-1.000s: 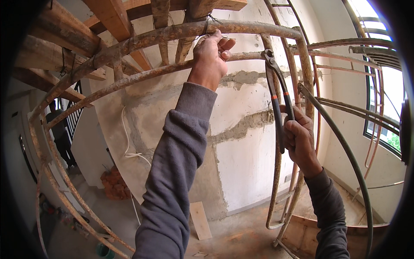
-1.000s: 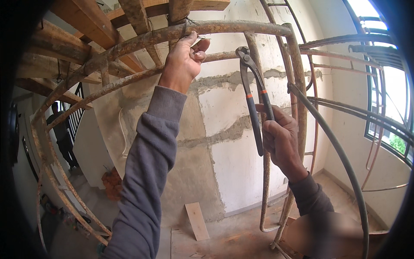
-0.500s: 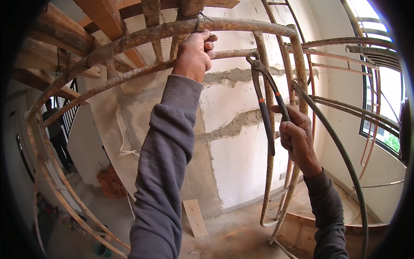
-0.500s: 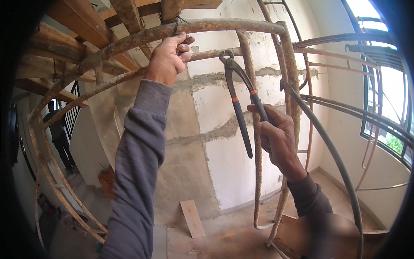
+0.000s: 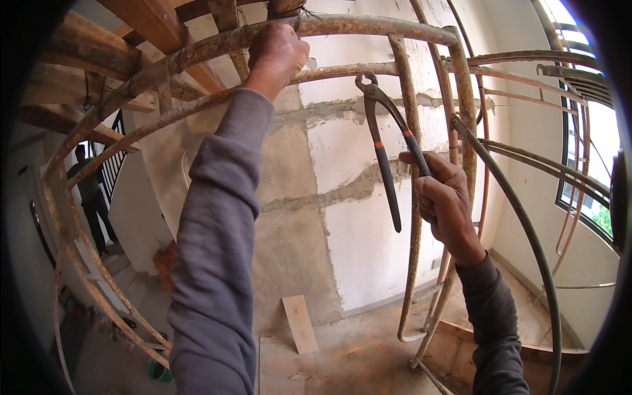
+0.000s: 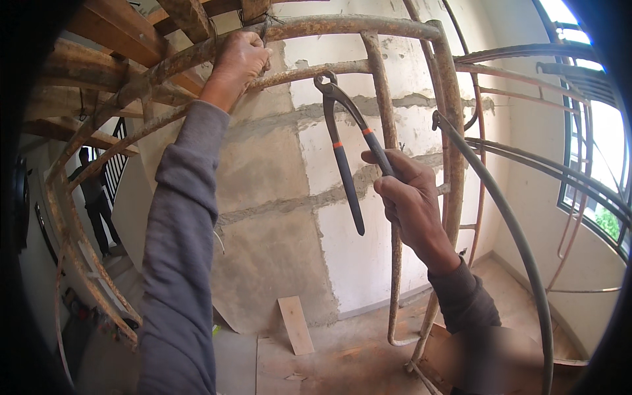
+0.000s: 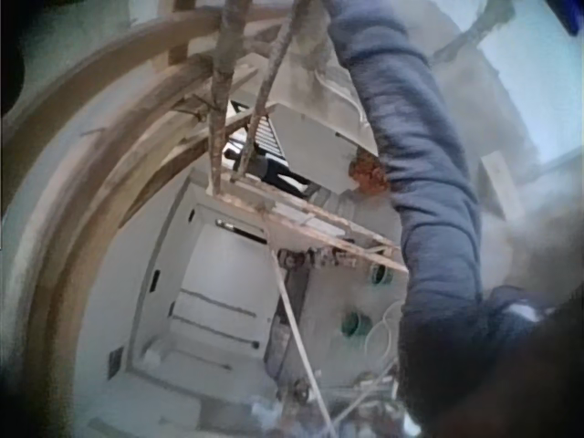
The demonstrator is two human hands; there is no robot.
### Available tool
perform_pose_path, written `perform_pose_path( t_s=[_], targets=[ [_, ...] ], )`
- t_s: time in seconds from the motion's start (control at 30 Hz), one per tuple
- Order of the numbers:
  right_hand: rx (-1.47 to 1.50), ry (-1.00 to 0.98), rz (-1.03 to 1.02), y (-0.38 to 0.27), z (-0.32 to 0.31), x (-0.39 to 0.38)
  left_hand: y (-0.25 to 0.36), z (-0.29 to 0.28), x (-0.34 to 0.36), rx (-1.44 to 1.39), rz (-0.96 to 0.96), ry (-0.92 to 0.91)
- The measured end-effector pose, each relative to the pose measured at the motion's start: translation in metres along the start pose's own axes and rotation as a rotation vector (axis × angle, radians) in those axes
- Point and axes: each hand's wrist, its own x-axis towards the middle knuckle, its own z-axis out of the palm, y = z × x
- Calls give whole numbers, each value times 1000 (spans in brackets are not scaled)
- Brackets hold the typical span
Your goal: The person uses a pair of pincers to twist and tighten wire around wooden beams and metal poles of a scaffolding structure, repeating this process at different joints.
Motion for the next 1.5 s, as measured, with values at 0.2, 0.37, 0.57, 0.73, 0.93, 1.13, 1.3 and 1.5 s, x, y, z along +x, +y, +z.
perform_pose_path(
  t_s=[0.2,0.37,0.57,0.73,0.93,1.13,1.3,1.5],
  targets=[
    [-33,-11,-55,-6,4,20,3,-10,-13,491,318,109],
    [3,-83,-46,-11,17,37,2,-35,-19,364,235,-48],
    [24,-100,-12,-7,29,35,6,-38,-92,-272,3,6],
    [143,-81,25,1,53,38,7,-31,-161,-908,-238,-531],
    [104,-76,3,-9,62,49,-9,-44,-161,-1097,-271,-637],
    [-54,-94,-56,-19,49,76,-35,-76,-129,-965,-207,-540],
    [-115,-111,-60,-26,48,91,-35,-81,-115,-801,-179,-514],
    [-160,-120,-97,-24,44,105,-37,-75,-107,-796,-171,-523]
  ],
)
